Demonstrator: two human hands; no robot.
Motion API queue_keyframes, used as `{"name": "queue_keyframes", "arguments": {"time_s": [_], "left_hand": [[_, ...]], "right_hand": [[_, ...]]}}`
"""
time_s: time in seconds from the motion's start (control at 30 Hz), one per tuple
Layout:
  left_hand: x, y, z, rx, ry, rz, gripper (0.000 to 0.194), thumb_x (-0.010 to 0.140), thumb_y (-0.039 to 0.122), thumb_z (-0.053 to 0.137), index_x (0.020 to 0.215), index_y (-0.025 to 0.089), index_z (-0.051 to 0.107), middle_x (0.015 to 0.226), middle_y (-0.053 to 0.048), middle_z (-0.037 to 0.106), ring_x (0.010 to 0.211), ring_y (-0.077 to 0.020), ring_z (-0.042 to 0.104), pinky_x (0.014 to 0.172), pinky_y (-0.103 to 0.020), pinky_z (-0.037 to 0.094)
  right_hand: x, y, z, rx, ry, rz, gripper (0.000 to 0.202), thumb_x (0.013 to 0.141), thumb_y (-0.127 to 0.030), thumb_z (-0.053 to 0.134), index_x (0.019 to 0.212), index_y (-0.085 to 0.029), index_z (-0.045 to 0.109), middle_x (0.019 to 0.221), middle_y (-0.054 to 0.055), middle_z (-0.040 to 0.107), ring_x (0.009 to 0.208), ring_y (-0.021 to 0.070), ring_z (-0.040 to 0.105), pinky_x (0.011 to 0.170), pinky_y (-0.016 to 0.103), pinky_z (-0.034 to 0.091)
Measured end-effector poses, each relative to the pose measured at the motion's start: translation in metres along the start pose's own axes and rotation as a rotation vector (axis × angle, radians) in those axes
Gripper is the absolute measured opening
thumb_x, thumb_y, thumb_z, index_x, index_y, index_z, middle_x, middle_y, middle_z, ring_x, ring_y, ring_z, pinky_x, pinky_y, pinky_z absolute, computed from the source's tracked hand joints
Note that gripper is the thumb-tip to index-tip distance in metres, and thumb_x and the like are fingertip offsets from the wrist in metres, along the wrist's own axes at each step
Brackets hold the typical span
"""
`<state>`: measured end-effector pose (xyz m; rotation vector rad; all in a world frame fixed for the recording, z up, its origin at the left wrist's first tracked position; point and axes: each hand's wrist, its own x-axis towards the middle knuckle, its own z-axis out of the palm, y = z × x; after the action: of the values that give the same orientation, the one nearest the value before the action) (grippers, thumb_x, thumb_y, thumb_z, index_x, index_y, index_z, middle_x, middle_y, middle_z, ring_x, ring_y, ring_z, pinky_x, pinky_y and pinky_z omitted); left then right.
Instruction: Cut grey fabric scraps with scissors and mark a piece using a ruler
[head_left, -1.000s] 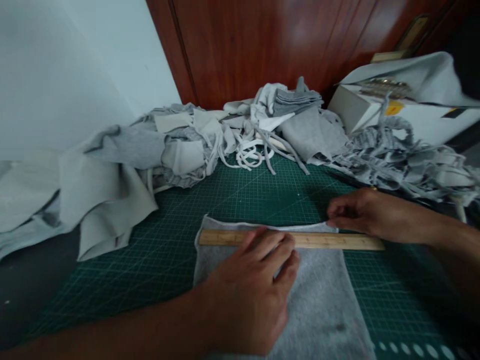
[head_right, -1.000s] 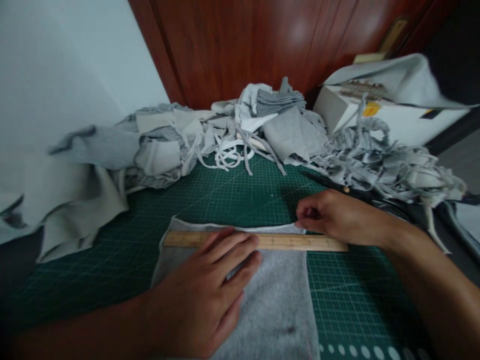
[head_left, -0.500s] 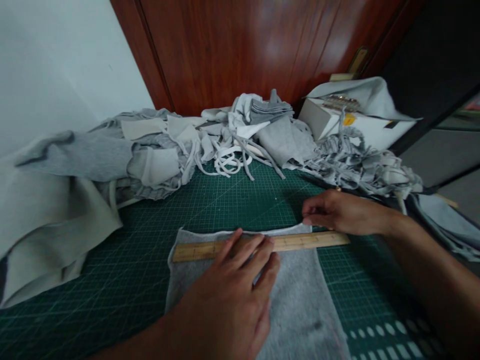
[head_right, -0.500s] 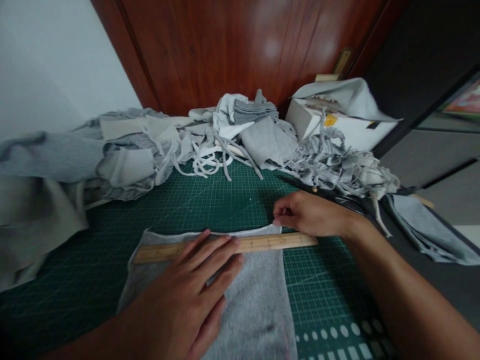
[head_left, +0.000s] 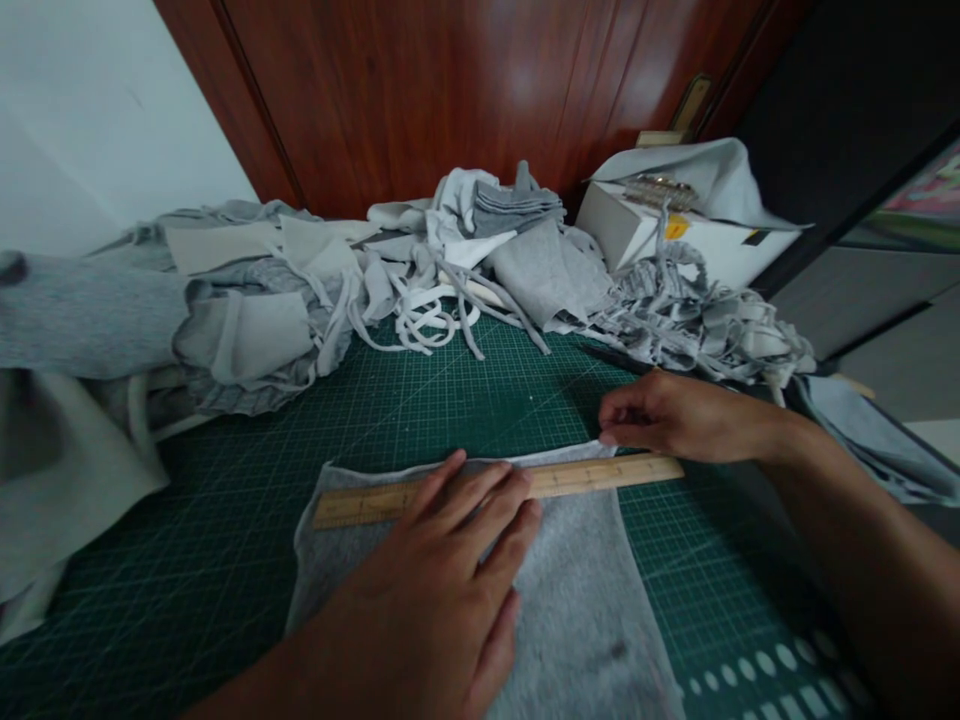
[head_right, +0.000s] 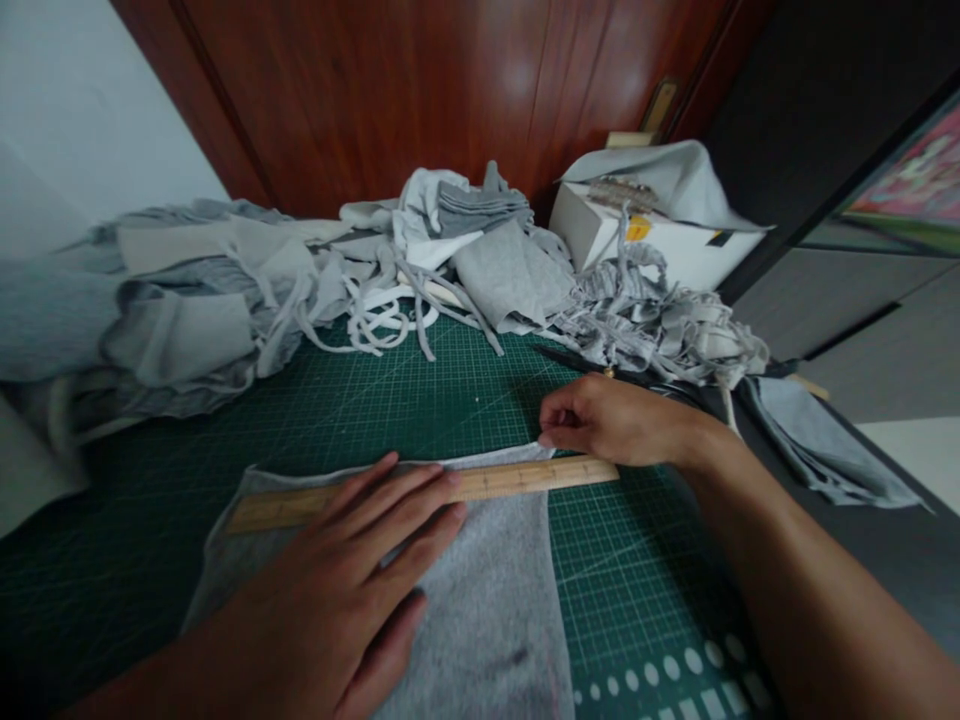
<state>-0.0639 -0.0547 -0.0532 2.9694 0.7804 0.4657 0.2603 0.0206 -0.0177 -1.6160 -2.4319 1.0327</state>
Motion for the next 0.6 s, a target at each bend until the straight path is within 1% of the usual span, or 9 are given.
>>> {"name": "queue_keyframes", "arguments": {"time_s": [0.17,0.3,0.47,0.6], "left_hand": [[0.002,-0.005,0.006,0.014,0.050,0.018,0.049,0.101,0.033,0.053,0.147,0.020,0.061,0.158,-0.008,0.058,0.145,-0.0282,0.054,0.126,-0.053,0.038],[0.005,-0.008,0.003,0.030,0.044,0.034,0.049,0.100,0.030,0.055,0.147,0.019,0.061,0.158,-0.007,0.058,0.145,-0.0273,0.054,0.127,-0.051,0.038],[0.010,-0.015,0.003,0.025,0.069,0.058,0.050,0.099,0.030,0.056,0.148,0.019,0.061,0.157,-0.008,0.059,0.145,-0.0267,0.054,0.127,-0.050,0.038],[0.012,-0.016,0.001,0.050,0.087,0.071,0.047,0.101,0.031,0.055,0.145,0.019,0.064,0.155,-0.007,0.061,0.143,-0.0267,0.056,0.125,-0.048,0.038]], "right_hand": [[0.001,0.000,-0.002,-0.007,0.005,-0.001,0.030,0.094,-0.045,0.062,0.084,-0.019,0.072,0.068,-0.001,0.059,0.061,0.0151,0.049,0.056,0.028,0.035],[0.002,0.000,-0.004,-0.028,0.020,-0.009,0.030,0.095,-0.044,0.061,0.084,-0.018,0.072,0.067,-0.001,0.058,0.061,0.0151,0.048,0.056,0.029,0.034],[0.002,0.006,-0.005,-0.017,0.035,-0.001,0.029,0.095,-0.043,0.062,0.085,-0.018,0.072,0.068,-0.001,0.060,0.061,0.0151,0.049,0.056,0.029,0.034],[0.002,0.008,-0.005,0.003,0.038,-0.003,0.028,0.095,-0.044,0.063,0.084,-0.019,0.071,0.068,-0.002,0.059,0.061,0.0145,0.048,0.056,0.029,0.035]]}}
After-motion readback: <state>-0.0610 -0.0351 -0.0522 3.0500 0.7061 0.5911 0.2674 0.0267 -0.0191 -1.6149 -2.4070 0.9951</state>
